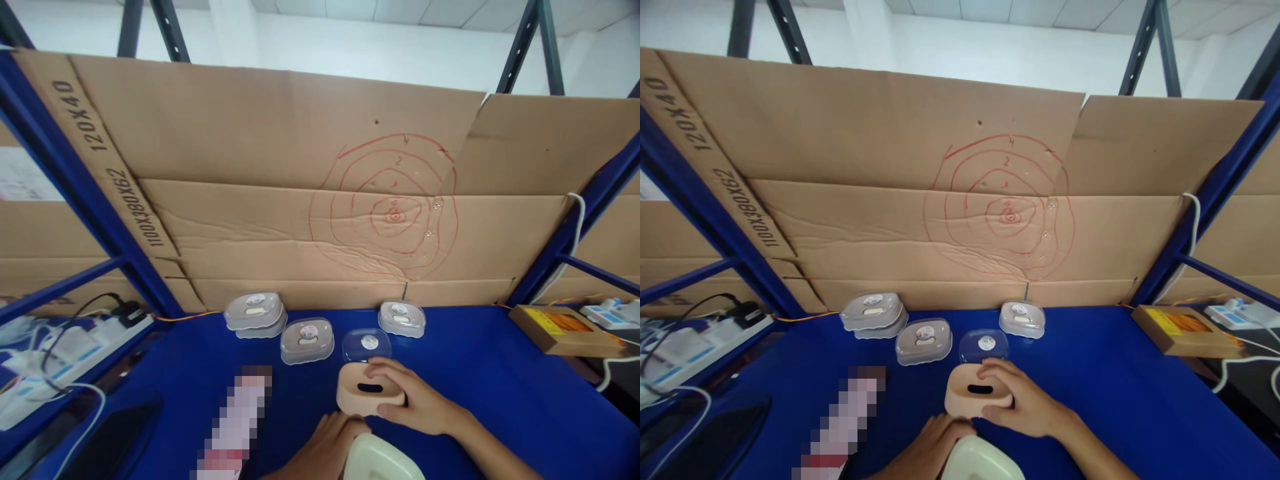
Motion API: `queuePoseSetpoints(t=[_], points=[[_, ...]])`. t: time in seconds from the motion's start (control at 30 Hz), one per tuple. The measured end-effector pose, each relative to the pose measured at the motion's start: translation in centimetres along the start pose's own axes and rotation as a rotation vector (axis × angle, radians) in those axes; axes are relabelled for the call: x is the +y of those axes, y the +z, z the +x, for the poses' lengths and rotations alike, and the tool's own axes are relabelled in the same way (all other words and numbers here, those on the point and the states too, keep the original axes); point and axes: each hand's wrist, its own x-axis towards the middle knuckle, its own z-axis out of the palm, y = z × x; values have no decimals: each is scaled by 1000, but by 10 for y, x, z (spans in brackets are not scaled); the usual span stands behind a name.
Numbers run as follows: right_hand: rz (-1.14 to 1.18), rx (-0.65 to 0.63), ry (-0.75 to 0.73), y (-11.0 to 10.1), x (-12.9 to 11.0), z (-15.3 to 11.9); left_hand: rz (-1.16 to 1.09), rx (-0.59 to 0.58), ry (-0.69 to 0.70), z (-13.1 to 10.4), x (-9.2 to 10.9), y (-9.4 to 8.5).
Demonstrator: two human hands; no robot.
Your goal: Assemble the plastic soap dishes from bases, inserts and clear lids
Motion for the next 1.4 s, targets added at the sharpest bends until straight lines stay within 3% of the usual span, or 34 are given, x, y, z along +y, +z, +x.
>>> queuePoseSetpoints(t=[0.1,0.2,0.4,0.67,1.03,1.13,1.23,1.4], points=[[-147,-16,-42,1,-2,1,220,-20,-35,3,4,1],[-203,15,-30,4,2,2,293,-52,-72,-2,9,-10],[-295,40,27,5,15,1,286,-44,-87,-16,17,-33],[-335,36,60,6,13,-3,247,55,-147,-8,33,-43],[-354,210,60,12,17,2,145,146,19,-11,19,-28],[-307,253,71,10,16,3,145,154,-14,-9,19,-30],[-241,280,92,9,14,1,179,248,-73,-6,15,-32],[-235,165,18,14,8,-4,165,398,-163,-2,-5,-28]])
